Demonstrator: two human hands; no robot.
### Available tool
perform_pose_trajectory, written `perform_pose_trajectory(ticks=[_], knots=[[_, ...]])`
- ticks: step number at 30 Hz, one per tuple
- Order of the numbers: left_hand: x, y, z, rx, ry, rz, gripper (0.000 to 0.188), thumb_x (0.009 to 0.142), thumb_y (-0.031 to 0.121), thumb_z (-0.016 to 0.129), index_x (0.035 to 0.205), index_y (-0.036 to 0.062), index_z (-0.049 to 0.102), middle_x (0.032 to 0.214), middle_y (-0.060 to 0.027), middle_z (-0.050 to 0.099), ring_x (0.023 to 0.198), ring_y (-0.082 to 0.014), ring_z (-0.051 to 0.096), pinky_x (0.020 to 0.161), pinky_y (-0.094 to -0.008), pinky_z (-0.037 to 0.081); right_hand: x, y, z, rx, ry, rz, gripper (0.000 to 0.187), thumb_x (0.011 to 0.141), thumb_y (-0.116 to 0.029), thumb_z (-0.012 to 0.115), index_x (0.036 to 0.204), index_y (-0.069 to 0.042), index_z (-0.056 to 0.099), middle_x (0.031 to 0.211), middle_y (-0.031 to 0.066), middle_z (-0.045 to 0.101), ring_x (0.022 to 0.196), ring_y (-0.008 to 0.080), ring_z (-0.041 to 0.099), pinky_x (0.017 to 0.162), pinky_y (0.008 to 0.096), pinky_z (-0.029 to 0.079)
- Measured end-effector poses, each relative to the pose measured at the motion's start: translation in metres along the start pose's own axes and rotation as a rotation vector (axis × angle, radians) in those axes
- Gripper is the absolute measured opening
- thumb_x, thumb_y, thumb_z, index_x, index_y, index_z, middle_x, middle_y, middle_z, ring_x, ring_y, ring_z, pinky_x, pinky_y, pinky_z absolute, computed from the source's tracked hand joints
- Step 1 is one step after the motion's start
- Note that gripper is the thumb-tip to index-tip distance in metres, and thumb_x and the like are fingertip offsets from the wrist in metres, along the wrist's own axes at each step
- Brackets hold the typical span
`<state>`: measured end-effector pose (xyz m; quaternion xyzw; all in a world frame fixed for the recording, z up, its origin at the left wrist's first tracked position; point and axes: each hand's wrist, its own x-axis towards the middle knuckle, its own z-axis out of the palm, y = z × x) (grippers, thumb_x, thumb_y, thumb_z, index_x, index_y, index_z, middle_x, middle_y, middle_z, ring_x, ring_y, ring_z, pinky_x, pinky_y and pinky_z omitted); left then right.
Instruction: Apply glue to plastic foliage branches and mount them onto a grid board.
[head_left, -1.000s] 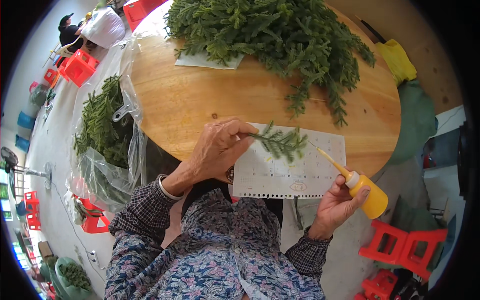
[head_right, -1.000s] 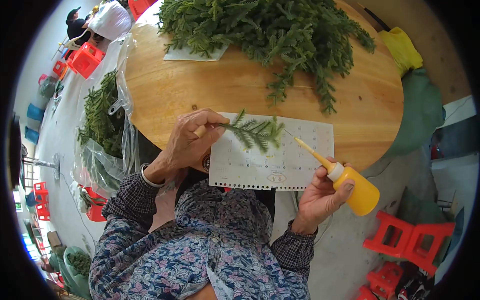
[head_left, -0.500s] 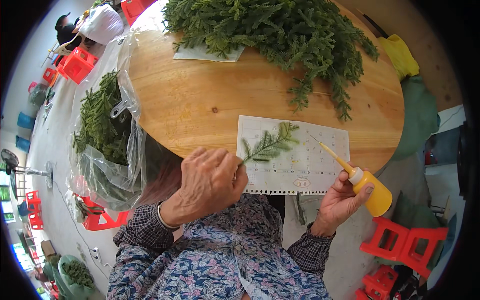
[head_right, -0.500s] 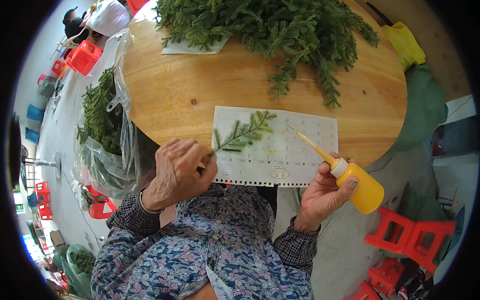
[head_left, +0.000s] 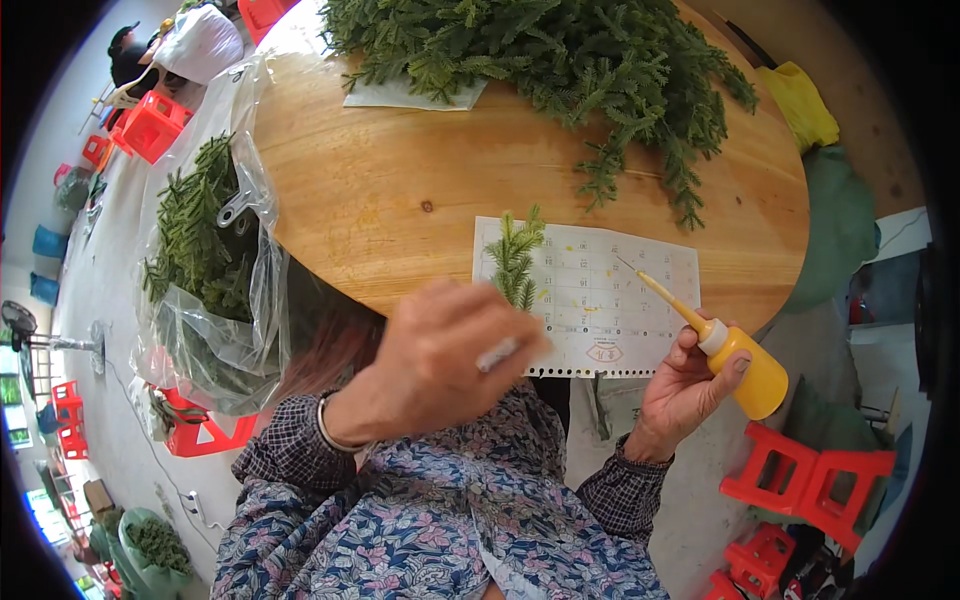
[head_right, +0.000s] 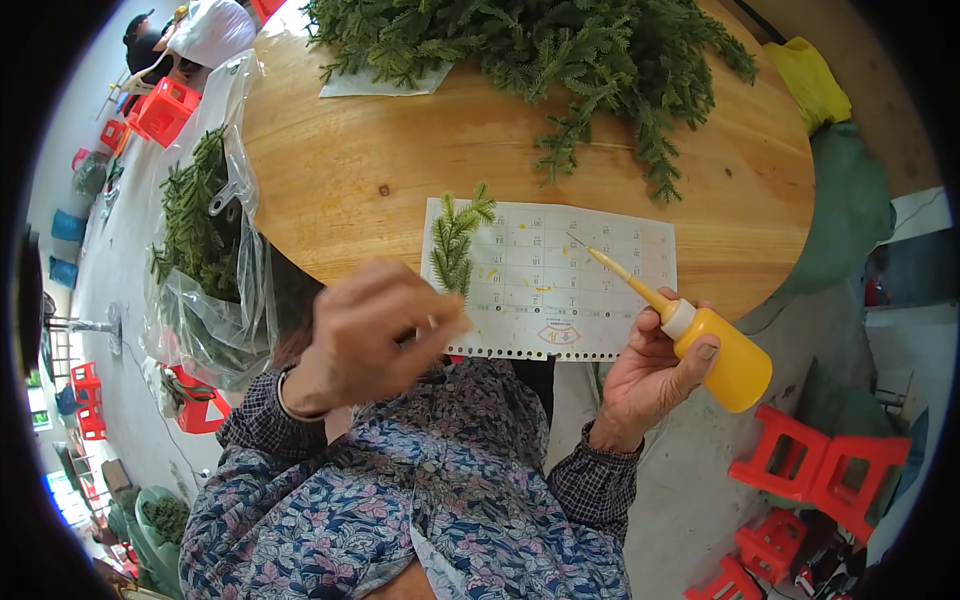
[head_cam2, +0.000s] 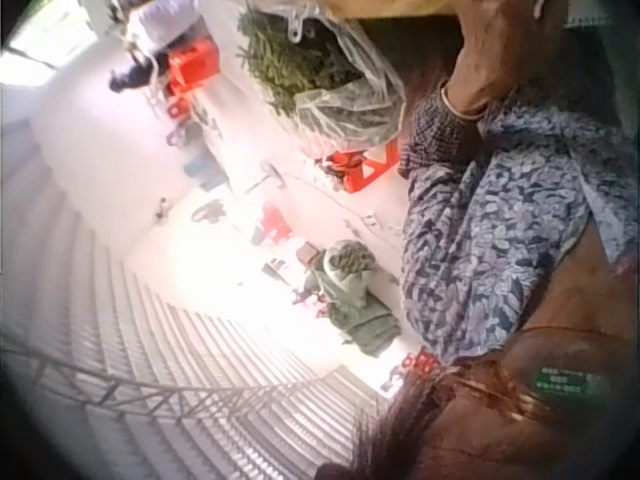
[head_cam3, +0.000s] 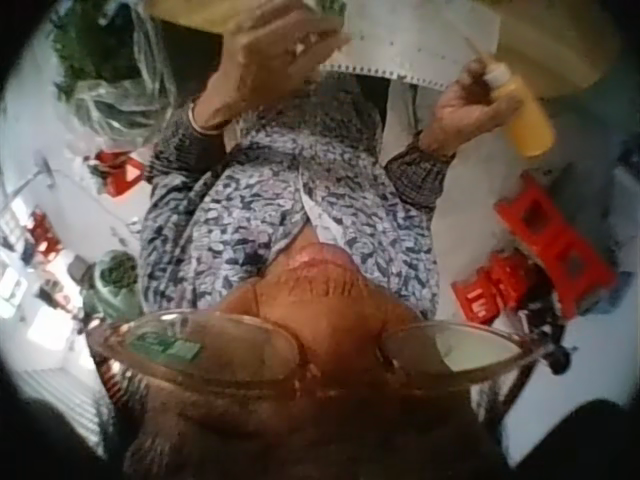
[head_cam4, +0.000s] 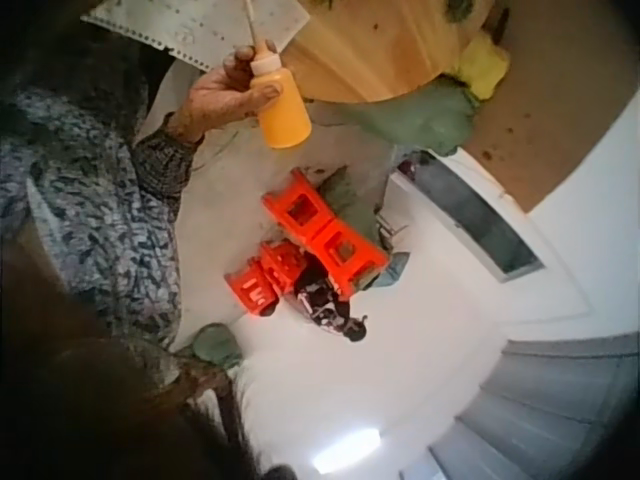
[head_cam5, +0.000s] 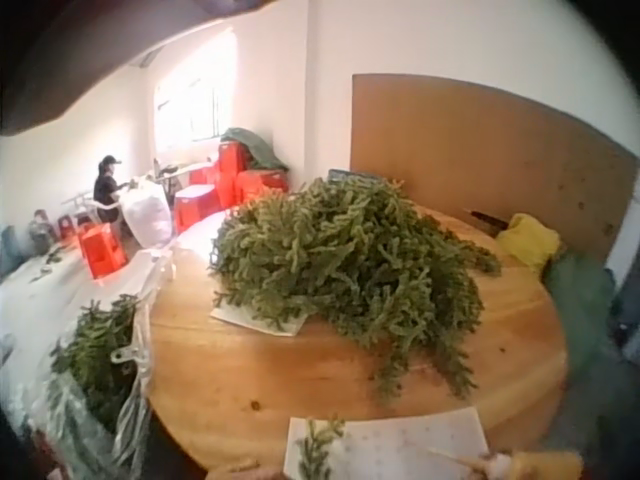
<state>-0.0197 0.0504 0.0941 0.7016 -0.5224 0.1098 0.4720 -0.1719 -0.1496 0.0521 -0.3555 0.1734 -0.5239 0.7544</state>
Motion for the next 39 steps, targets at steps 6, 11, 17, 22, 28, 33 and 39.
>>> perform_pose_trajectory(ticks=[6,11,17,22,28,33,39], knots=[[-0.008,-0.039,-0.004,-0.009,0.127,-0.257,0.013,0.074,0.003,0.072,0.086,0.0015,0.069,0.089,-0.0064,0.063,0.070,-0.0161,0.054,0.063,-0.0266,0.046,-0.002,0.001,0.002,0.003,0.006,-0.008,0.047,0.088,-0.035,0.067,0.122,-0.005,0.053,0.103,0.0215,0.062,0.070,0.0171,0.063,0.064,0.0189,0.052],[-0.006,-0.031,0.010,-0.111,-0.015,-0.171,0.015,0.076,0.006,0.071,0.091,0.0035,0.069,0.100,-0.0070,0.061,0.090,-0.0202,0.053,0.078,-0.0328,0.044,-0.004,0.000,0.004,0.003,-0.006,-0.010,0.047,0.088,-0.035,0.067,0.122,-0.005,0.053,0.103,0.0213,0.062,0.071,0.0171,0.063,0.064,0.0191,0.052],[-0.002,-0.028,0.034,0.083,-0.186,0.056,0.018,0.082,0.012,0.068,0.099,0.0054,0.067,0.110,-0.0059,0.060,0.093,-0.0231,0.053,0.085,-0.0346,0.041,-0.002,-0.001,-0.001,0.016,0.005,0.003,0.048,0.088,-0.035,0.067,0.122,-0.004,0.052,0.103,0.0213,0.062,0.071,0.0174,0.063,0.065,0.0199,0.053],[0.001,-0.026,0.040,0.164,-0.238,0.049,0.019,0.083,0.016,0.065,0.101,0.0080,0.064,0.108,-0.0049,0.058,0.095,-0.0227,0.051,0.085,-0.0343,0.039,-0.001,-0.002,-0.004,0.020,0.005,-0.002,0.049,0.088,-0.036,0.067,0.123,-0.004,0.051,0.103,0.0211,0.062,0.072,0.0176,0.062,0.066,0.0205,0.053],[0.000,-0.024,0.041,0.235,-0.301,0.068,0.019,0.081,0.018,0.066,0.098,0.0086,0.063,0.106,-0.0056,0.055,0.099,-0.0227,0.050,0.084,-0.0352,0.039,-0.001,-0.003,-0.008,0.042,0.002,0.013,0.050,0.088,-0.036,0.067,0.123,-0.004,0.050,0.103,0.0214,0.062,0.073,0.0181,0.062,0.066,0.0207,0.053],[0.006,-0.015,0.042,0.222,-0.304,-0.009,0.025,0.083,0.017,0.067,0.104,0.0045,0.065,0.122,-0.0062,0.055,0.113,-0.0255,0.049,0.090,-0.0377,0.040,-0.001,-0.003,-0.009,0.072,-0.001,0.024,0.050,0.088,-0.035,0.067,0.123,-0.004,0.050,0.104,0.0219,0.061,0.073,0.0186,0.062,0.067,0.0212,0.053],[0.004,-0.019,0.045,0.196,-0.267,0.013,0.026,0.082,0.019,0.067,0.104,0.0051,0.066,0.130,-0.0064,0.051,0.122,-0.0267,0.044,0.094,-0.0388,0.037,0.000,-0.004,-0.011,0.099,-0.012,0.046,0.050,0.088,-0.033,0.068,0.123,-0.003,0.050,0.105,0.0223,0.061,0.074,0.0192,0.062,0.068,0.0217,0.054]])
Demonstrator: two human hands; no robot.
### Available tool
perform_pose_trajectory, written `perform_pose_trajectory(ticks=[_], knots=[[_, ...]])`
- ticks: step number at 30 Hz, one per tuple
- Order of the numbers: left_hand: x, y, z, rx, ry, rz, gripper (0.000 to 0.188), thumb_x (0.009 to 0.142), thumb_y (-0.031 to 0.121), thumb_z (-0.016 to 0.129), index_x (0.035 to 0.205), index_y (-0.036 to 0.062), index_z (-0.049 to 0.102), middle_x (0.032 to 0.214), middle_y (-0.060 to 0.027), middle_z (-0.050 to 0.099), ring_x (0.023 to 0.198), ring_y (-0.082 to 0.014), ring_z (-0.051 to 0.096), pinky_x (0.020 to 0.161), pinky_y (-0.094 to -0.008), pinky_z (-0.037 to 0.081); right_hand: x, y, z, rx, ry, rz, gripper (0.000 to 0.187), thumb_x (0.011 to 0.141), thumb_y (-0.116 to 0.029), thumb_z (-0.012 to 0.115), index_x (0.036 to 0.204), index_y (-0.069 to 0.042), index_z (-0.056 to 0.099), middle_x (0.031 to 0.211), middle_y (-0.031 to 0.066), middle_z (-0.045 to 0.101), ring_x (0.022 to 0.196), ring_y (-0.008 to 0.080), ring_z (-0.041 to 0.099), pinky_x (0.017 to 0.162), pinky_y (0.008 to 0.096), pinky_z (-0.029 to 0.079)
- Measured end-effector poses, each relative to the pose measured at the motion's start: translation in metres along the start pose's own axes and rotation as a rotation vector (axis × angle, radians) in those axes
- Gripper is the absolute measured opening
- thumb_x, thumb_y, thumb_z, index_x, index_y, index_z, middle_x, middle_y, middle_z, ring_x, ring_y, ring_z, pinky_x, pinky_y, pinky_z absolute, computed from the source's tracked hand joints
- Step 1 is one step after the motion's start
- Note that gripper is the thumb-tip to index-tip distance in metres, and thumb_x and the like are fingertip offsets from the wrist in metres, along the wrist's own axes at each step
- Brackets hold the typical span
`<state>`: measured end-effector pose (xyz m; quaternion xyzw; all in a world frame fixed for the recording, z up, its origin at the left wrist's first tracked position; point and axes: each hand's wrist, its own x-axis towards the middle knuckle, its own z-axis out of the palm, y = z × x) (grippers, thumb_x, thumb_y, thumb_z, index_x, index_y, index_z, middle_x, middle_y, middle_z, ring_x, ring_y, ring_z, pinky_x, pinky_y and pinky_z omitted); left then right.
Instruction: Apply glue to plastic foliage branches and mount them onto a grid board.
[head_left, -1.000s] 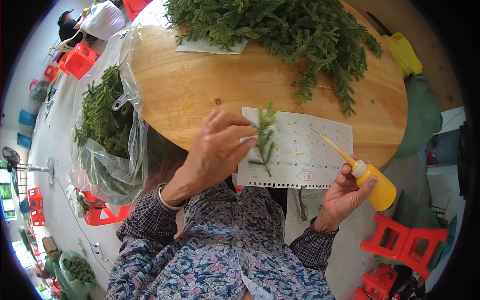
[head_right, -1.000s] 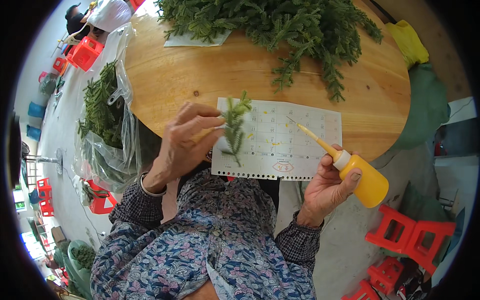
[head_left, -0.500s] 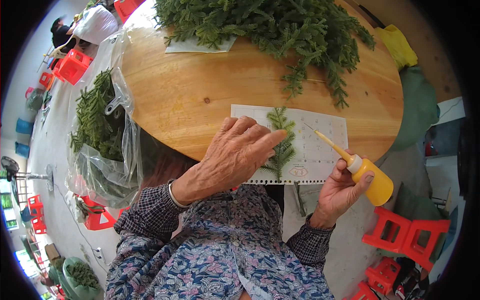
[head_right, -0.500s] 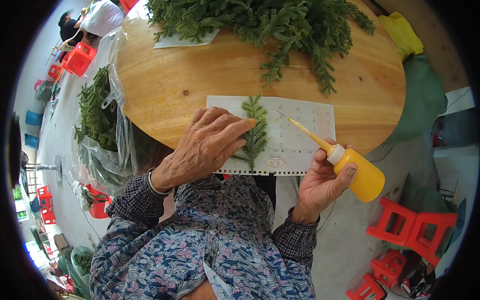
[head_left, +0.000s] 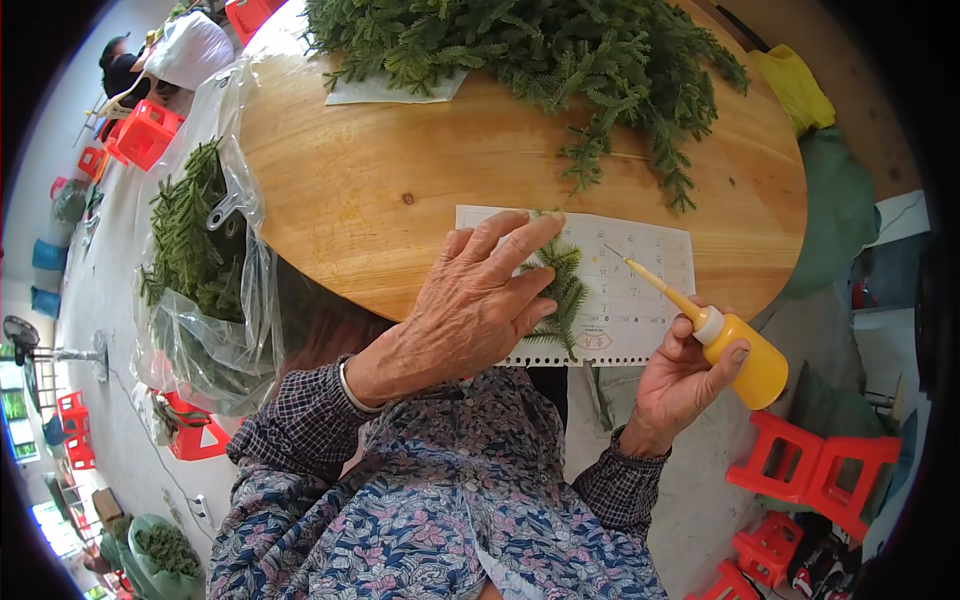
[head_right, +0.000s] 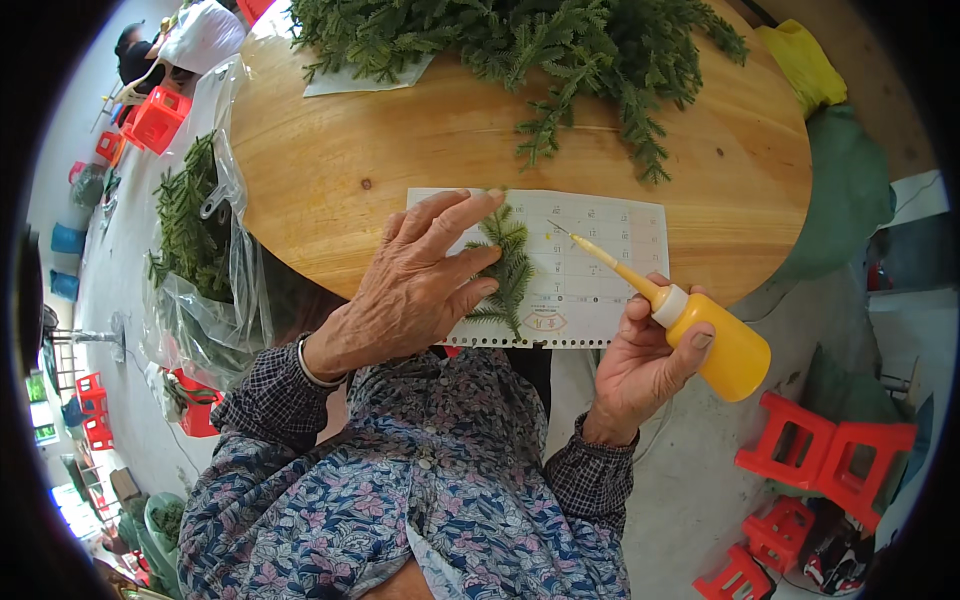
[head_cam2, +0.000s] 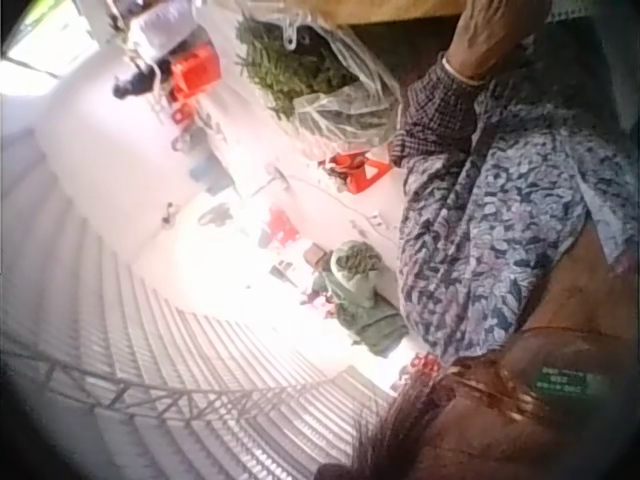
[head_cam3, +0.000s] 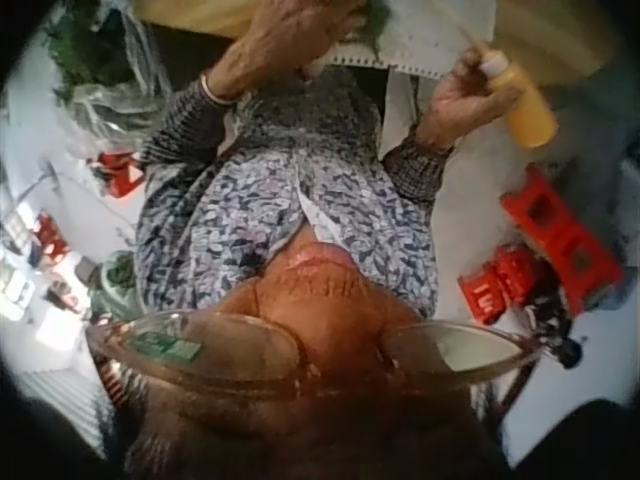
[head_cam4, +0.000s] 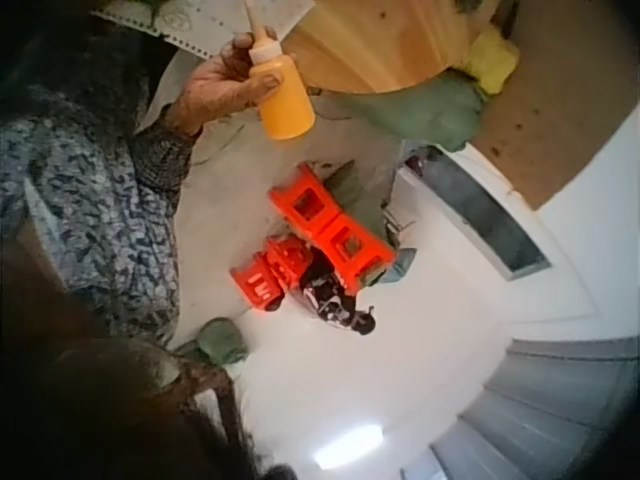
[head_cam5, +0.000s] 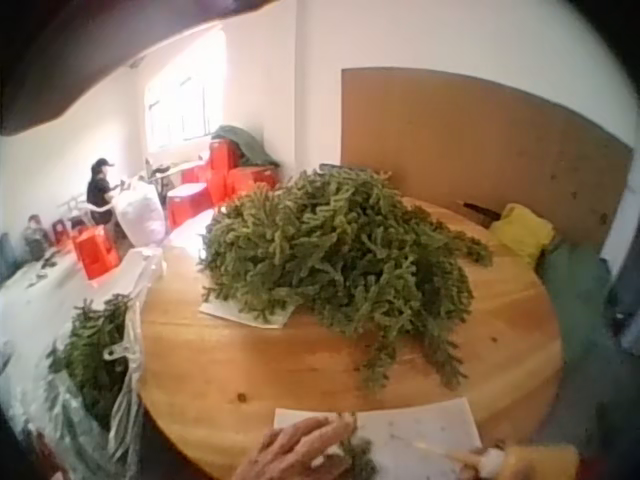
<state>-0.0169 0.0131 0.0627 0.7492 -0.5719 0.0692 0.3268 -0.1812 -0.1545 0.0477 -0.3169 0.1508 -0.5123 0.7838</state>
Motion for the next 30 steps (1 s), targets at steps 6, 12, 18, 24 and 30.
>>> perform_pose_trajectory(ticks=[6,12,18,24,30], knots=[[0.000,-0.006,0.002,0.074,-0.047,0.031,0.030,0.083,0.023,0.066,0.108,0.0064,0.063,0.131,-0.0063,0.050,0.125,-0.0265,0.043,0.097,-0.0404,0.035,-0.004,0.000,0.011,-0.070,0.028,-0.036,0.053,0.085,-0.034,0.070,0.125,-0.005,0.050,0.106,0.0217,0.061,0.074,0.0187,0.063,0.068,0.0217,0.054],[0.002,-0.018,0.006,0.053,-0.036,0.071,0.035,0.084,0.029,0.064,0.110,0.0063,0.059,0.126,-0.0080,0.052,0.122,-0.0264,0.046,0.092,-0.0412,0.037,-0.011,-0.001,0.025,-0.114,-0.036,-0.047,0.056,0.083,-0.037,0.072,0.127,-0.010,0.049,0.107,0.0217,0.061,0.072,0.0182,0.063,0.067,0.0222,0.055],[-0.001,-0.023,0.011,0.015,-0.009,0.093,0.043,0.084,0.034,0.063,0.114,0.0034,0.058,0.126,-0.0119,0.050,0.122,-0.0290,0.046,0.094,-0.0407,0.036,-0.014,0.004,0.030,-0.125,-0.026,-0.031,0.059,0.081,-0.038,0.073,0.128,-0.013,0.048,0.107,0.0220,0.062,0.069,0.0179,0.064,0.063,0.0222,0.055],[-0.003,-0.020,0.004,-0.035,-0.118,-0.009,0.047,0.085,0.037,0.062,0.116,0.0024,0.057,0.130,-0.0175,0.045,0.125,-0.0331,0.044,0.097,-0.0416,0.036,-0.013,0.007,0.040,-0.219,-0.068,-0.066,0.059,0.082,-0.036,0.072,0.128,-0.013,0.045,0.107,0.0221,0.062,0.068,0.0187,0.064,0.057,0.0206,0.051],[-0.006,-0.025,0.005,0.081,-0.053,0.069,0.047,0.085,0.037,0.063,0.116,0.0028,0.057,0.133,-0.0194,0.042,0.126,-0.0352,0.043,0.098,-0.0415,0.035,-0.011,0.016,0.048,-0.353,-0.211,-0.119,0.055,0.083,-0.029,0.069,0.128,-0.012,0.042,0.107,0.0225,0.062,0.067,0.0202,0.063,0.053,0.0219,0.048]])
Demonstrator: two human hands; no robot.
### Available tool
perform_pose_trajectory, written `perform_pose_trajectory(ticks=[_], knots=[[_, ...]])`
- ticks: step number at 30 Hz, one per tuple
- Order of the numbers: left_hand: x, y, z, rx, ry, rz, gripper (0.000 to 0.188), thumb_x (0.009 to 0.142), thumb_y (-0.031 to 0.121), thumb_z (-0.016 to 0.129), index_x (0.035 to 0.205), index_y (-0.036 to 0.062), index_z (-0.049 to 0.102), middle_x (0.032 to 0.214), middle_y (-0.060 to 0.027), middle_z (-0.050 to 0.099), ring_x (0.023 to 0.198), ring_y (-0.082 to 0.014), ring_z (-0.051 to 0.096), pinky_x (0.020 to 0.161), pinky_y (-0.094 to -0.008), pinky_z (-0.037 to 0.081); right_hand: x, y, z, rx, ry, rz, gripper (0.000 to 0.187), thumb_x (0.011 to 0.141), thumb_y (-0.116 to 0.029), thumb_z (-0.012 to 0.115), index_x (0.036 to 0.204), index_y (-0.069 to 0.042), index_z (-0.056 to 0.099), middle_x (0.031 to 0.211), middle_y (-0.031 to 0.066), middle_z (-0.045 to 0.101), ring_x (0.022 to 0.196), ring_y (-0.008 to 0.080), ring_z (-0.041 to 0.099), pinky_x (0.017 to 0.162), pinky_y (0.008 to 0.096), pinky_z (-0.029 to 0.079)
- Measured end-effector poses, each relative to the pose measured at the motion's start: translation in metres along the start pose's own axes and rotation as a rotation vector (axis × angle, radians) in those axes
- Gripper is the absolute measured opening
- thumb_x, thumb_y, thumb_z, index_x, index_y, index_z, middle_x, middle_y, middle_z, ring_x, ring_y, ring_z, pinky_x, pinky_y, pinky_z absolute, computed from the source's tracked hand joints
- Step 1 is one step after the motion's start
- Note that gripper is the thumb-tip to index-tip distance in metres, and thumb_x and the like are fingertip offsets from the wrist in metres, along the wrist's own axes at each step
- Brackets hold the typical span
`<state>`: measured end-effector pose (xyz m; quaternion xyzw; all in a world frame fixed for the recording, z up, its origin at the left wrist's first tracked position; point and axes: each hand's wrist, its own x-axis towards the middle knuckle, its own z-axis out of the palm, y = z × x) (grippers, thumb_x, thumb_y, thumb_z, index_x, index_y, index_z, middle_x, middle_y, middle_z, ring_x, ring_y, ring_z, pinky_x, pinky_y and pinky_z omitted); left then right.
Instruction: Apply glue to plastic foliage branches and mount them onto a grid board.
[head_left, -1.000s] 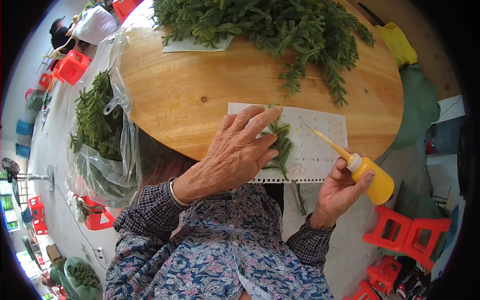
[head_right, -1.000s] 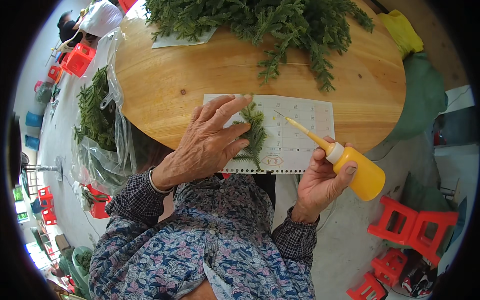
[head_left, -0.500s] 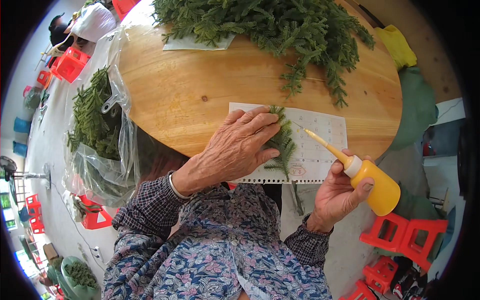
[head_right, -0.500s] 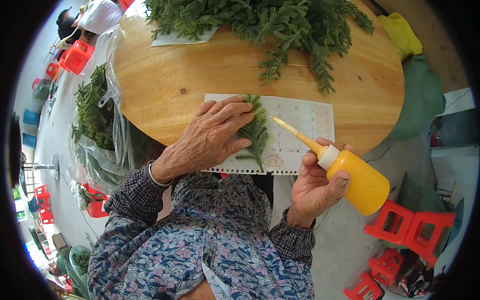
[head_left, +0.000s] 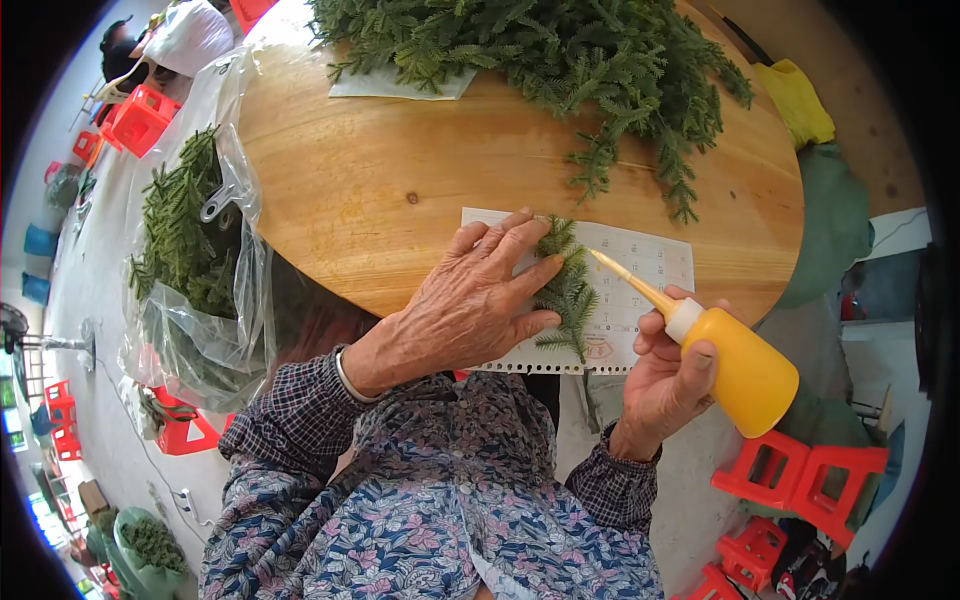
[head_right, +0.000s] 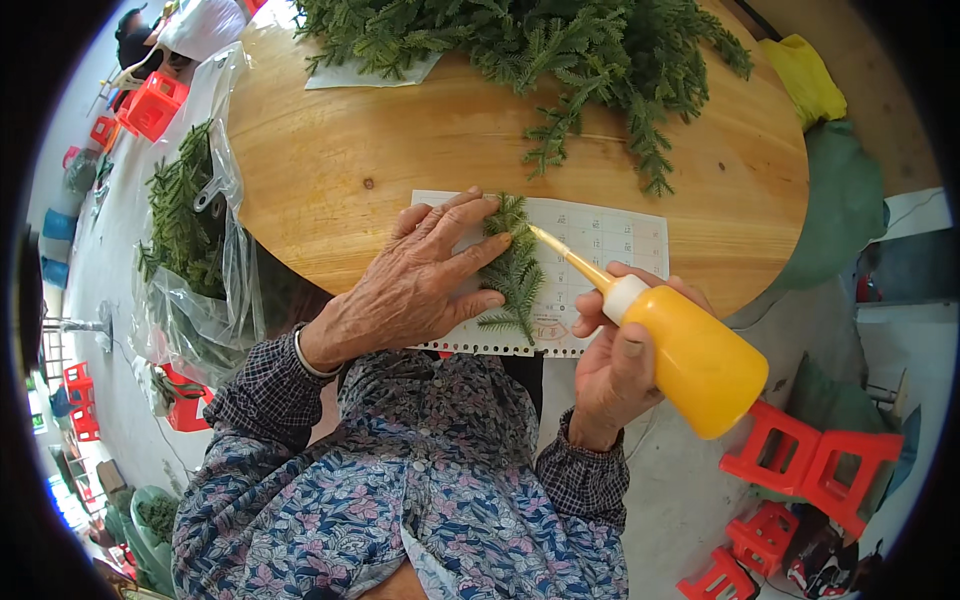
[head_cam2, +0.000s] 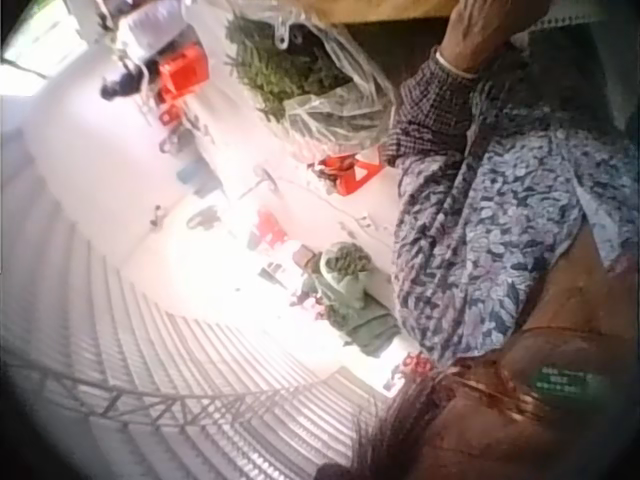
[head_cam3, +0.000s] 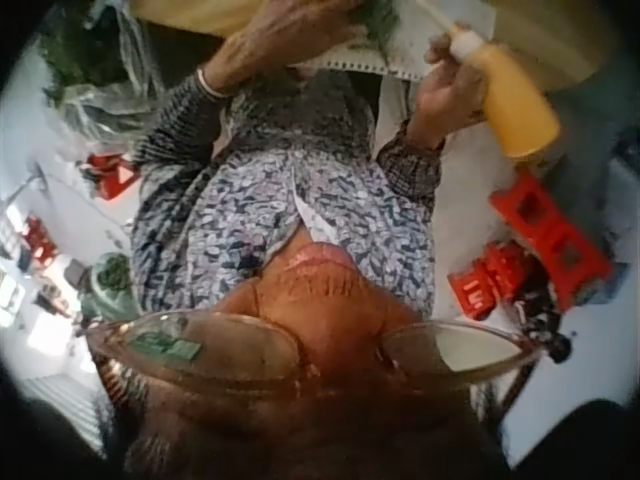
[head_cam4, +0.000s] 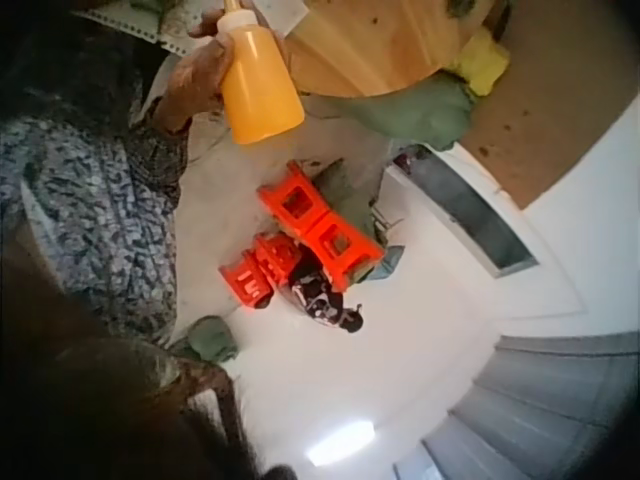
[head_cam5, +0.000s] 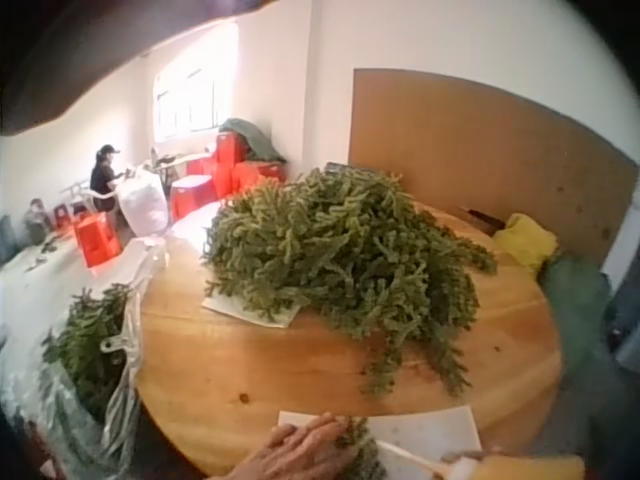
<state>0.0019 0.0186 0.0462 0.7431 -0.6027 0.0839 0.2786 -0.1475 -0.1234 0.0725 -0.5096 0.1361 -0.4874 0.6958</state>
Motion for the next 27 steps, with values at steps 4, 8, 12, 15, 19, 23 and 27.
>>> perform_pose_trajectory(ticks=[4,8,12,15,19,23,27], knots=[[-0.001,-0.001,0.000,-0.023,0.015,-0.008,0.046,0.085,0.036,0.062,0.117,0.0036,0.057,0.133,-0.0193,0.043,0.126,-0.0352,0.042,0.098,-0.0419,0.035,0.001,0.005,0.010,-0.087,-0.110,-0.046,0.050,0.083,-0.019,0.066,0.126,-0.010,0.041,0.107,0.0226,0.062,0.067,0.0218,0.063,0.053,0.0249,0.048],[-0.005,-0.004,0.002,-0.040,0.022,-0.026,0.046,0.084,0.035,0.063,0.116,0.0035,0.057,0.133,-0.0195,0.044,0.127,-0.0353,0.042,0.098,-0.0421,0.035,0.000,0.009,0.017,-0.093,-0.102,-0.023,0.051,0.081,-0.015,0.067,0.125,-0.009,0.041,0.107,0.0226,0.062,0.068,0.0222,0.063,0.054,0.0262,0.049],[-0.007,-0.006,0.001,-0.046,0.032,-0.031,0.046,0.084,0.035,0.064,0.116,0.0033,0.057,0.132,-0.0196,0.044,0.127,-0.0354,0.042,0.098,-0.0422,0.036,-0.001,0.012,0.021,-0.101,-0.101,-0.012,0.052,0.080,-0.011,0.067,0.125,-0.008,0.041,0.107,0.0227,0.062,0.069,0.0226,0.063,0.055,0.0266,0.050],[-0.007,-0.007,-0.001,-0.048,0.040,-0.029,0.046,0.083,0.034,0.064,0.116,0.0032,0.057,0.132,-0.0197,0.044,0.127,-0.0355,0.042,0.098,-0.0422,0.036,-0.002,0.014,0.023,-0.107,-0.102,-0.009,0.053,0.079,-0.010,0.068,0.125,-0.008,0.041,0.108,0.0227,0.061,0.069,0.0229,0.063,0.056,0.0266,0.050],[-0.007,-0.007,-0.002,-0.057,0.037,-0.033,0.046,0.083,0.034,0.064,0.115,0.0025,0.057,0.132,-0.0200,0.044,0.127,-0.0357,0.042,0.098,-0.0418,0.036,-0.003,0.014,0.025,-0.100,-0.085,0.013,0.054,0.078,-0.009,0.069,0.125,-0.008,0.041,0.107,0.0230,0.062,0.069,0.0229,0.063,0.057,0.0270,0.051],[-0.008,-0.007,-0.005,-0.069,-0.002,-0.064,0.047,0.085,0.036,0.064,0.120,0.0052,0.057,0.137,-0.0172,0.043,0.131,-0.0328,0.040,0.101,-0.0423,0.035,-0.006,0.014,0.025,-0.146,-0.077,0.003,0.052,0.078,-0.009,0.069,0.123,-0.008,0.042,0.107,0.0227,0.062,0.069,0.0225,0.063,0.057,0.0269,0.051],[-0.009,-0.007,-0.004,-0.066,-0.014,-0.076,0.048,0.086,0.037,0.064,0.122,0.0059,0.057,0.138,-0.0163,0.043,0.132,-0.0319,0.039,0.101,-0.0423,0.035,-0.009,0.014,0.025,-0.184,-0.076,-0.008,0.051,0.078,-0.008,0.069,0.121,-0.008,0.042,0.106,0.0225,0.063,0.068,0.0220,0.064,0.056,0.0267,0.052]])
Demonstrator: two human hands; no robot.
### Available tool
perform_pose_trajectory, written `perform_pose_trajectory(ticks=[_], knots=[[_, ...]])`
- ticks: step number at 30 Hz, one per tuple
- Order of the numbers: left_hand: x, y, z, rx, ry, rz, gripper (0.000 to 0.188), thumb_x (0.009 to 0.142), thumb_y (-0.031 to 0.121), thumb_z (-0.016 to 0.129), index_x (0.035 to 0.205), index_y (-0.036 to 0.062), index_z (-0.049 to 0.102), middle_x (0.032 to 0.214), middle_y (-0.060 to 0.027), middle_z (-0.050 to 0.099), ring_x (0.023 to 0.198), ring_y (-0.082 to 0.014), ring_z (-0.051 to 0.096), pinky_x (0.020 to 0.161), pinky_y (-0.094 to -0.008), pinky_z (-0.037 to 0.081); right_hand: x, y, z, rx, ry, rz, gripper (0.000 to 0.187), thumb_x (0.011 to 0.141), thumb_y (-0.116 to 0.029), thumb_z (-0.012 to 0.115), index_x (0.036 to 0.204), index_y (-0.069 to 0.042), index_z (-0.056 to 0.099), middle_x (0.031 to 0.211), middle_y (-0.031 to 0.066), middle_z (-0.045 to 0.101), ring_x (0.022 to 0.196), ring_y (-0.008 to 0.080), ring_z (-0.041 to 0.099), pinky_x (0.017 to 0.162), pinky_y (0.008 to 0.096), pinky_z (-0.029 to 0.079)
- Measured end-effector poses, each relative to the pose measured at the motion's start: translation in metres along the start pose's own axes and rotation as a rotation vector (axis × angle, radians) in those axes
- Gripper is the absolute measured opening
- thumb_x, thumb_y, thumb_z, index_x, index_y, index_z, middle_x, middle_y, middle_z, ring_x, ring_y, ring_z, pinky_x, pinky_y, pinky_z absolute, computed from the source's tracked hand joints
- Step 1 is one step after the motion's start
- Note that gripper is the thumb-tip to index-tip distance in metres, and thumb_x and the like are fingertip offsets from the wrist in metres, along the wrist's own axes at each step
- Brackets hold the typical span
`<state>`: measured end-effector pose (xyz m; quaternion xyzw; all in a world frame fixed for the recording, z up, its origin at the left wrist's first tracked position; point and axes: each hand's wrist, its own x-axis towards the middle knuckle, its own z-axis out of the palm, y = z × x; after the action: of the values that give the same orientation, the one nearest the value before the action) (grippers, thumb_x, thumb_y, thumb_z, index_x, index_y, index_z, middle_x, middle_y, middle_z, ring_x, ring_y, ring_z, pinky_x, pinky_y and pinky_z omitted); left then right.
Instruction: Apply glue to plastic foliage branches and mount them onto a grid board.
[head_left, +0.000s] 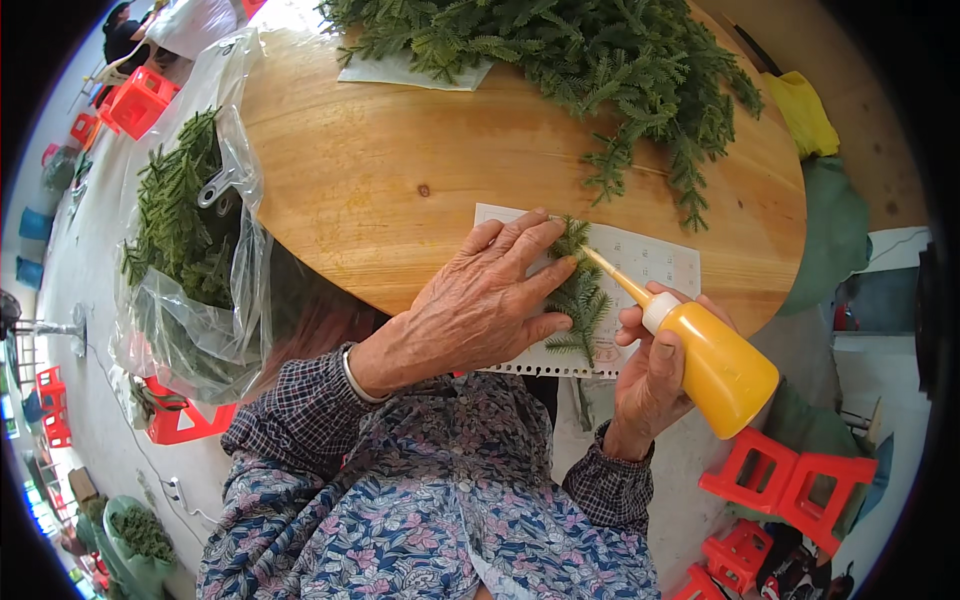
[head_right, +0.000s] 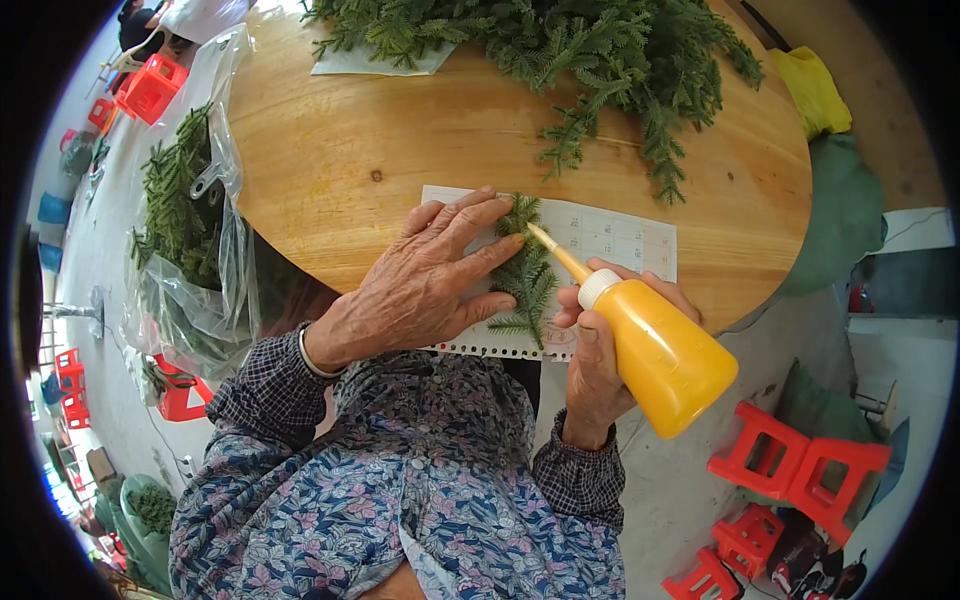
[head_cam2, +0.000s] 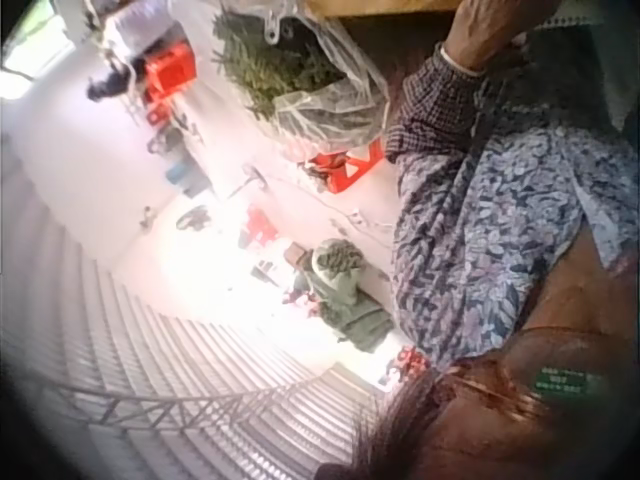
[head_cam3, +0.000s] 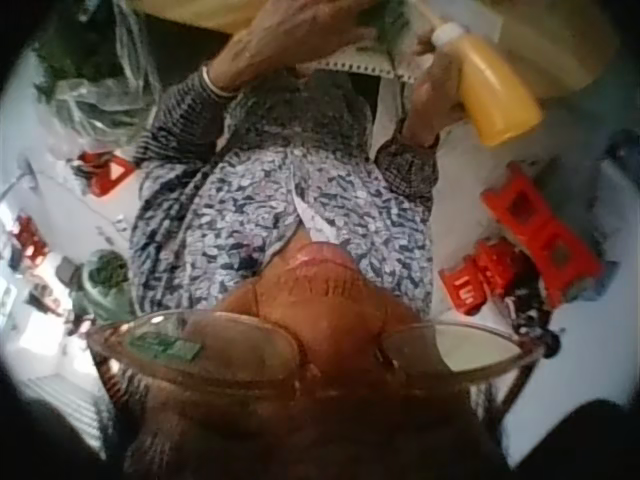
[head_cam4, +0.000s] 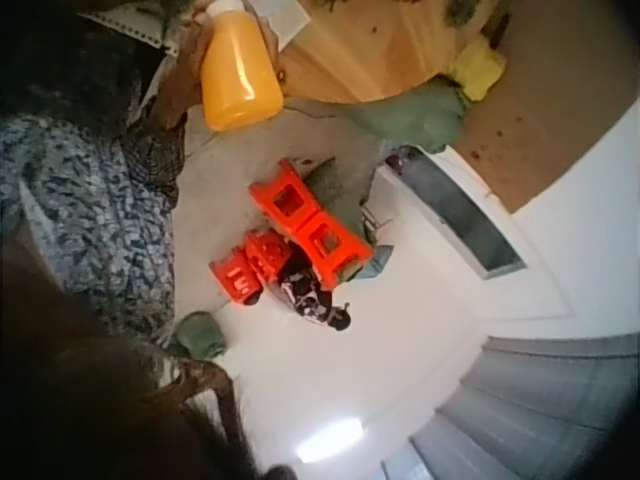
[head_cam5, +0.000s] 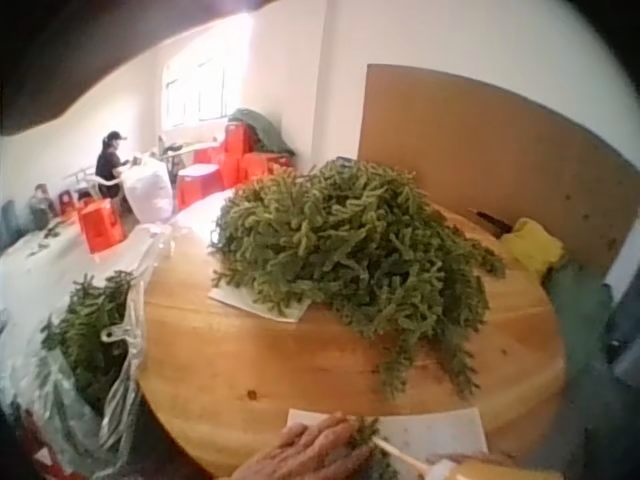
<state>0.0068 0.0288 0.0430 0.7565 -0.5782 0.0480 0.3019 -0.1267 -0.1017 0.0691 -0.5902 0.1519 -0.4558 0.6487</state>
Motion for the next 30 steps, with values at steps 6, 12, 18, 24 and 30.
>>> perform_pose_trajectory(ticks=[6,12,18,24,30], knots=[[-0.0010,-0.0002,-0.0018,-0.002,0.000,-0.002,0.048,0.086,0.038,0.063,0.121,0.0056,0.058,0.138,-0.0162,0.043,0.132,-0.0319,0.039,0.101,-0.0419,0.035,-0.0032,-0.0029,0.0060,-0.044,-0.020,-0.050,0.048,0.079,-0.012,0.071,0.117,-0.006,0.042,0.104,0.0221,0.063,0.065,0.0214,0.064,0.054,0.0263,0.053],[-0.0032,-0.0011,-0.0010,-0.004,0.015,-0.004,0.047,0.087,0.038,0.063,0.121,0.0055,0.058,0.138,-0.0158,0.043,0.132,-0.0317,0.039,0.101,-0.0417,0.035,-0.0050,-0.0014,0.0073,-0.038,0.000,-0.065,0.049,0.080,-0.019,0.072,0.116,-0.005,0.041,0.102,0.0219,0.063,0.064,0.0212,0.064,0.053,0.0263,0.053],[-0.0030,-0.0015,-0.0009,-0.013,0.008,-0.004,0.047,0.087,0.038,0.063,0.121,0.0055,0.058,0.138,-0.0156,0.043,0.132,-0.0313,0.040,0.102,-0.0418,0.035,-0.0049,-0.0016,0.0069,-0.072,-0.029,-0.096,0.051,0.081,-0.024,0.073,0.115,-0.004,0.041,0.102,0.0221,0.063,0.064,0.0213,0.064,0.053,0.0263,0.053],[-0.0027,-0.0027,0.0020,0.005,0.044,0.036,0.047,0.084,0.035,0.064,0.116,0.0027,0.057,0.133,-0.0194,0.044,0.128,-0.0348,0.041,0.099,-0.0412,0.036,-0.0075,-0.0024,0.0041,-0.074,-0.026,-0.086,0.050,0.081,-0.022,0.072,0.116,-0.004,0.041,0.104,0.0227,0.063,0.064,0.0215,0.064,0.053,0.0263,0.053],[-0.0019,-0.0024,0.0032,0.007,0.046,0.040,0.046,0.084,0.035,0.064,0.116,0.0040,0.056,0.133,-0.0186,0.045,0.128,-0.0342,0.042,0.099,-0.0416,0.036,-0.0095,-0.0045,0.0013,-0.071,-0.010,-0.066,0.050,0.081,-0.020,0.072,0.117,-0.005,0.041,0.104,0.0229,0.063,0.065,0.0216,0.064,0.054,0.0260,0.053]])
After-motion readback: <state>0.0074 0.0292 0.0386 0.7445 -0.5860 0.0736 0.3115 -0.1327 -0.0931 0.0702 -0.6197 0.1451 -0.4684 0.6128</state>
